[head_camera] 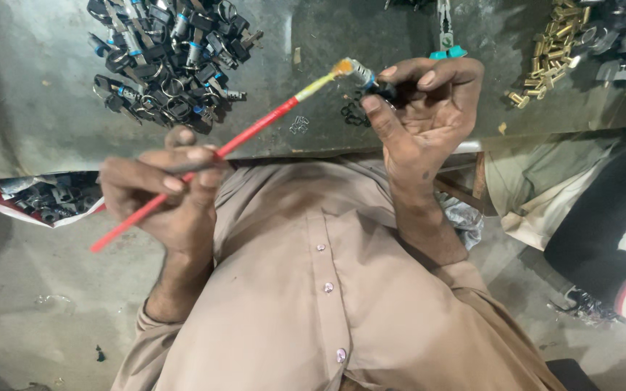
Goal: The person repeatedly picks up small metal keys from a pile on a metal table and applies a yellowish substance to the key heads using a red-handled brush. The person holds each key in the left hand and brushes the substance with the right hand, then returns the key to the pile. The process is repeated for multiple keys throughout the clip.
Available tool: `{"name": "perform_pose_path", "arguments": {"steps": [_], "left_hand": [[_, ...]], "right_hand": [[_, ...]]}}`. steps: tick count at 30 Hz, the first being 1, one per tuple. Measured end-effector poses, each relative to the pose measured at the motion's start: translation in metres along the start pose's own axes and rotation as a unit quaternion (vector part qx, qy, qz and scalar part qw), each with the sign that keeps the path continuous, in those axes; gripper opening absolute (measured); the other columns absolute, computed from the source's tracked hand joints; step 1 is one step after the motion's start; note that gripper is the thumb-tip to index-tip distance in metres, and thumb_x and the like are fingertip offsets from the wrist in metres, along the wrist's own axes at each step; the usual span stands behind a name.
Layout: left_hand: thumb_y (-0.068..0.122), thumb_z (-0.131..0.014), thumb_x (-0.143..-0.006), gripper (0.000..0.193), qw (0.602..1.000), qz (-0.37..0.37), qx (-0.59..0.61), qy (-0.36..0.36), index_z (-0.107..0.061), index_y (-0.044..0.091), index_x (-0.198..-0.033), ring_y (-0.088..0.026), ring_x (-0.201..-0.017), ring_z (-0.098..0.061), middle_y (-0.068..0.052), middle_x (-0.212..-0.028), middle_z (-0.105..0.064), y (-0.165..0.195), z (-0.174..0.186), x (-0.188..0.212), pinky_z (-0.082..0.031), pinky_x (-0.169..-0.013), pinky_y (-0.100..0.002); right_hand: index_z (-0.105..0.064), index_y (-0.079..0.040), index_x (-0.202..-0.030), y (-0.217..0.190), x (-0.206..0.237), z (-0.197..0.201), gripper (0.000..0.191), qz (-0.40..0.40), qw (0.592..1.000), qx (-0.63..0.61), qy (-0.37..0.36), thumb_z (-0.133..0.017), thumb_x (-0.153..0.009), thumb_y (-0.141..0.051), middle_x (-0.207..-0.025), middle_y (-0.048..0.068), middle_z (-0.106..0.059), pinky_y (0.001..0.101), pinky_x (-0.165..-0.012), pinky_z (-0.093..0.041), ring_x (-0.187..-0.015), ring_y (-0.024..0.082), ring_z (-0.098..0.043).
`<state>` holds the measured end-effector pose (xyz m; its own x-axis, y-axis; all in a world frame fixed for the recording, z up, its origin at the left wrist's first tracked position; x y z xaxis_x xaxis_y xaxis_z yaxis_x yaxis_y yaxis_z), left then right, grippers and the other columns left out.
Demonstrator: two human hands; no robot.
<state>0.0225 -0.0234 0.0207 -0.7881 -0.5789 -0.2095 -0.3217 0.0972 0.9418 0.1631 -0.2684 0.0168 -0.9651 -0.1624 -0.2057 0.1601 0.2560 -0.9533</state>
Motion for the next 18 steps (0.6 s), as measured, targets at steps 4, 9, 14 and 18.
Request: {"name": "perform_pose_path", "arguments": {"steps": [4,9,14,18], "left_hand": [[0.004,-0.077,-0.092,0.03,0.991,-0.091,-0.069,-0.073,-0.049,0.014,-0.096,-0.02,-0.099,-0.077,-0.006,-0.098,-0.074,0.012,-0.012,0.0,-0.049,-0.105,-0.042],[-0.003,-0.083,-0.089,0.036,0.955,-0.186,-0.185,-0.141,-0.051,0.013,-0.093,-0.022,-0.095,-0.078,-0.008,-0.096,-0.076,0.025,-0.026,-0.007,-0.053,-0.097,-0.038],[-0.004,-0.084,-0.089,0.035,0.919,-0.231,-0.256,-0.194,-0.054,0.014,-0.092,-0.022,-0.1,-0.077,-0.006,-0.1,-0.077,0.042,-0.033,-0.008,-0.054,-0.097,-0.038],[-0.002,-0.081,-0.091,0.026,0.907,-0.221,-0.261,-0.245,-0.059,0.013,-0.091,-0.025,-0.102,-0.077,-0.008,-0.104,-0.077,0.051,-0.032,-0.011,-0.053,-0.097,-0.038]], "right_hand": [[-0.042,-0.009,-0.118,-0.001,-0.001,-0.002,0.048,0.006,1.0,0.02,-0.015,-0.083,-0.099,0.009,-0.111,0.014,-0.065,0.0226,-0.092,-0.059,-0.101,0.011,-0.066],[-0.042,-0.007,-0.122,-0.007,0.007,-0.006,0.05,0.016,0.998,0.058,-0.009,-0.081,-0.099,0.014,-0.111,0.012,-0.059,0.0254,-0.096,-0.063,-0.105,0.014,-0.068],[-0.042,-0.005,-0.121,-0.011,0.01,-0.01,0.052,0.04,0.995,0.092,-0.006,-0.081,-0.096,0.019,-0.109,0.011,-0.056,0.0256,-0.097,-0.062,-0.105,0.016,-0.068],[-0.042,-0.005,-0.12,-0.012,0.01,-0.011,0.052,0.054,0.992,0.111,-0.004,-0.081,-0.094,0.02,-0.106,0.011,-0.057,0.0244,-0.096,-0.061,-0.103,0.016,-0.068]]}}
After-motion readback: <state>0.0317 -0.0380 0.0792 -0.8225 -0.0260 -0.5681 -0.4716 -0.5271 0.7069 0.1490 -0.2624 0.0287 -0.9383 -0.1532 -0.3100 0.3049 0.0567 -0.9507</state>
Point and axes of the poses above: each hand's wrist, its own x-axis away from the middle knuckle, its own z-axis out of the back of the hand, y = z × x, the point moved 3 cm from there along -x, towards the middle knuckle
